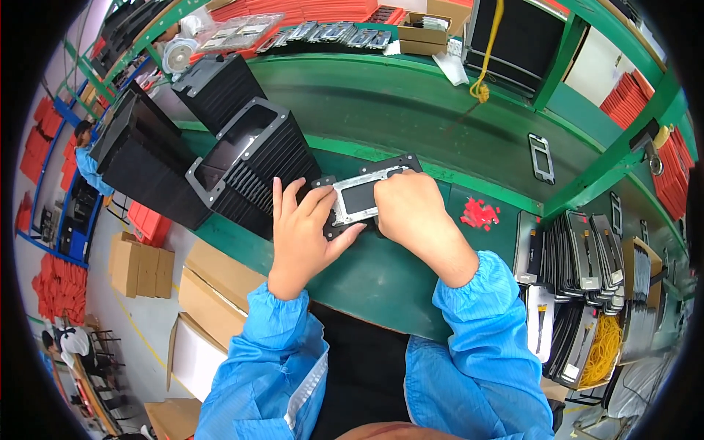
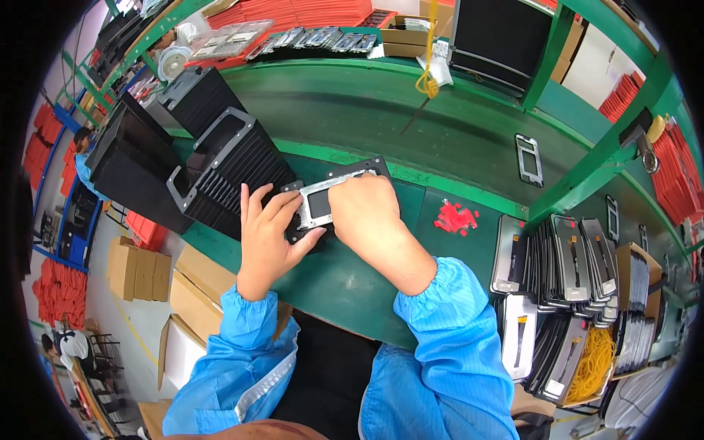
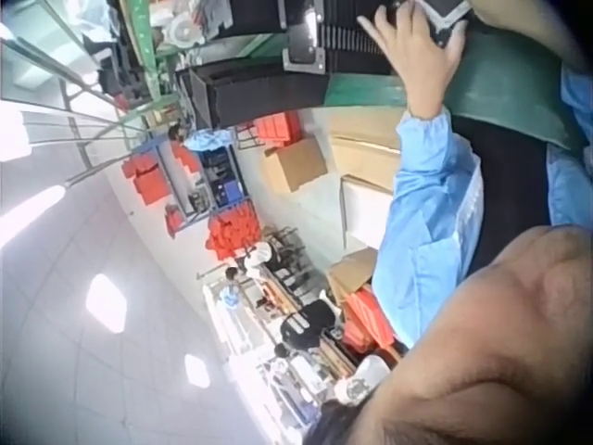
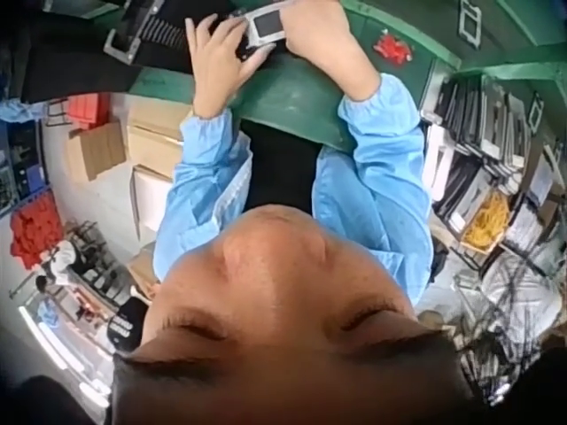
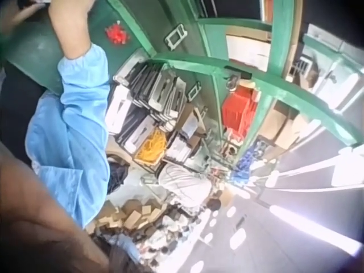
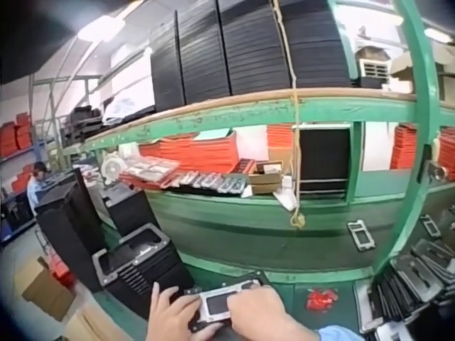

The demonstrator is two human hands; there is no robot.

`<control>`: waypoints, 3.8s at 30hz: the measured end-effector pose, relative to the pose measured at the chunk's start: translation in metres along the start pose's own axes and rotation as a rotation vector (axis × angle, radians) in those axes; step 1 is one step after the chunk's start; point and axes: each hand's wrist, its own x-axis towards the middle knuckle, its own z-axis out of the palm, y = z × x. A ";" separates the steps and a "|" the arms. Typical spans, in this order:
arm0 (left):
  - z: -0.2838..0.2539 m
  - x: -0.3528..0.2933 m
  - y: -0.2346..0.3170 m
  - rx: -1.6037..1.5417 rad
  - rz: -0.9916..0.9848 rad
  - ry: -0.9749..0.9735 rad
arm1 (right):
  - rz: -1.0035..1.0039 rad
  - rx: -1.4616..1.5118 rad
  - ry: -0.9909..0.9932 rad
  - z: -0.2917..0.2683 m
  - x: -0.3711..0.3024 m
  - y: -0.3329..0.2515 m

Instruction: Assembling electronic components by fitting screens into plastic housings and using a tethered tool for alignment.

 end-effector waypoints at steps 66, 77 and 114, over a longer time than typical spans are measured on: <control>0.044 -0.042 0.087 -1.387 -0.242 -0.248 | 0.097 1.477 0.705 0.008 -0.099 0.034; 0.033 -0.041 0.083 -1.856 -0.501 -0.684 | 0.315 1.632 0.134 0.009 -0.103 0.047; 0.029 -0.045 0.037 -1.763 -0.570 -0.365 | -0.007 1.601 -0.356 0.043 -0.098 0.045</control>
